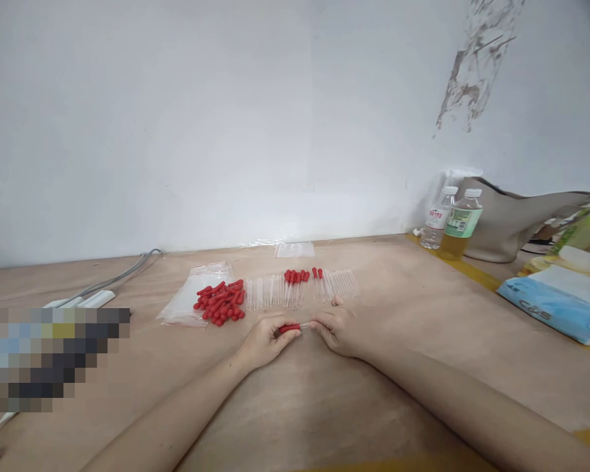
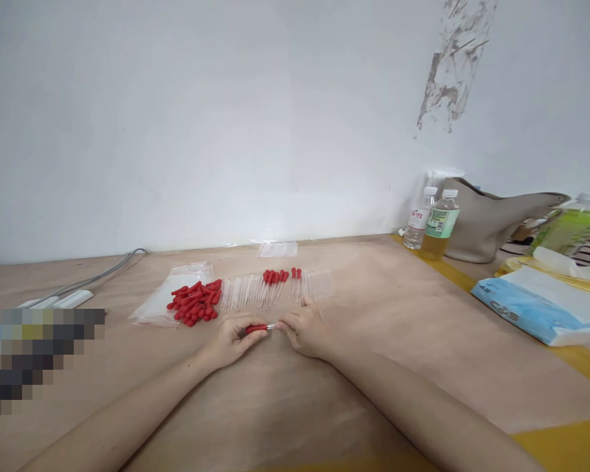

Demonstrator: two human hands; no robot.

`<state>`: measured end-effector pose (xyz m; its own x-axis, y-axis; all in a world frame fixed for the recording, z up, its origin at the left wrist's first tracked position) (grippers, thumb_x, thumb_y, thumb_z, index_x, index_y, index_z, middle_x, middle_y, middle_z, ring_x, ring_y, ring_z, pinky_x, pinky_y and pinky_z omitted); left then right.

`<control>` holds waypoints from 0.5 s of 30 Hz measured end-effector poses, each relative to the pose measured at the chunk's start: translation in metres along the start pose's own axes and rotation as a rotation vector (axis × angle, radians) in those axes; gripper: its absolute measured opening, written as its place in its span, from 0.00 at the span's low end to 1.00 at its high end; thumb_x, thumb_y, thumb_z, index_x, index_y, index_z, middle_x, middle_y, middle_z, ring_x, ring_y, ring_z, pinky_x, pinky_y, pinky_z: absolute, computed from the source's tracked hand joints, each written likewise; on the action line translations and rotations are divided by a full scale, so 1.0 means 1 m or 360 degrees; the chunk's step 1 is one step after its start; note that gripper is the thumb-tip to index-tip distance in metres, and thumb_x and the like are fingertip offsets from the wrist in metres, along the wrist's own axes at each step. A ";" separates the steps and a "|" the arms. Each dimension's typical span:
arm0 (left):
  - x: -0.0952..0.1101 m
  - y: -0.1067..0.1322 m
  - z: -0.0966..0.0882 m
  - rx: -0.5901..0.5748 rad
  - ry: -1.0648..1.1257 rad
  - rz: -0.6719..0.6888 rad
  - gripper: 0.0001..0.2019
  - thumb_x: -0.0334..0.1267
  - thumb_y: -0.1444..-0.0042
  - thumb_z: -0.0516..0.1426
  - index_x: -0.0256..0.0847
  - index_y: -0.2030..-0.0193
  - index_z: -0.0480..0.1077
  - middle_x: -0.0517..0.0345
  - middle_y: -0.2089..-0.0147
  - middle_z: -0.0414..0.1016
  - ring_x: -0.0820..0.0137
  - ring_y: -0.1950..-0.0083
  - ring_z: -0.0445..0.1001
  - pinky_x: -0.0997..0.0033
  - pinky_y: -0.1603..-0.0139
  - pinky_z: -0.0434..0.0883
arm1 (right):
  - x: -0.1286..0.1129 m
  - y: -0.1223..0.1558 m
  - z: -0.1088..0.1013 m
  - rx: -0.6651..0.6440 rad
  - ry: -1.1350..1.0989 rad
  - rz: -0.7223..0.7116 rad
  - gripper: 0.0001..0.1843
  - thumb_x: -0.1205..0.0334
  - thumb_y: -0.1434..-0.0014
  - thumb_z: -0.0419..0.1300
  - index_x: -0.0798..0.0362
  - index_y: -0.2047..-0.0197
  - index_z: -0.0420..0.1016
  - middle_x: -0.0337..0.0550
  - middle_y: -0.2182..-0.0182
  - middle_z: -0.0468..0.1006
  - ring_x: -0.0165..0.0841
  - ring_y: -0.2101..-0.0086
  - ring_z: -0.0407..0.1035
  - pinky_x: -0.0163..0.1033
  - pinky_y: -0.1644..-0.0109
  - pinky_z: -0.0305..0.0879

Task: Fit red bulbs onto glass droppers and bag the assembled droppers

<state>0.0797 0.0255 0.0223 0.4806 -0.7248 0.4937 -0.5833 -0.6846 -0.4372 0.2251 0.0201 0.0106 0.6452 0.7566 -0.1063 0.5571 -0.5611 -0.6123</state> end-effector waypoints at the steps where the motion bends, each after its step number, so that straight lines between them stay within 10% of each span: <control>1: 0.001 0.000 0.000 -0.0001 0.0003 0.0019 0.11 0.40 0.45 0.51 0.39 0.65 0.71 0.57 0.71 0.72 0.72 0.70 0.68 0.73 0.68 0.65 | 0.000 0.000 0.001 -0.0014 0.0004 0.0008 0.18 0.61 0.40 0.43 0.55 0.75 0.68 0.40 0.80 0.71 0.27 0.78 0.60 0.38 0.64 0.47; 15: -0.001 -0.003 -0.005 0.0073 -0.0009 0.0051 0.11 0.42 0.47 0.53 0.41 0.59 0.69 0.55 0.63 0.72 0.68 0.61 0.69 0.68 0.60 0.66 | -0.003 -0.010 -0.012 -0.0255 0.0108 0.0093 0.14 0.58 0.42 0.48 0.55 0.73 0.68 0.45 0.72 0.72 0.33 0.68 0.63 0.38 0.64 0.52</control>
<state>0.0780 0.0285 0.0270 0.4662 -0.7466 0.4746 -0.5677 -0.6639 -0.4867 0.2242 0.0197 0.0264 0.7095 0.7000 -0.0818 0.5905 -0.6538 -0.4732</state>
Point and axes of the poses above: each hand's wrist, its own y-axis away from the middle knuckle, its own z-axis out of the palm, x = y × z, the point moved 5 cm from there along -y, towards the middle knuckle
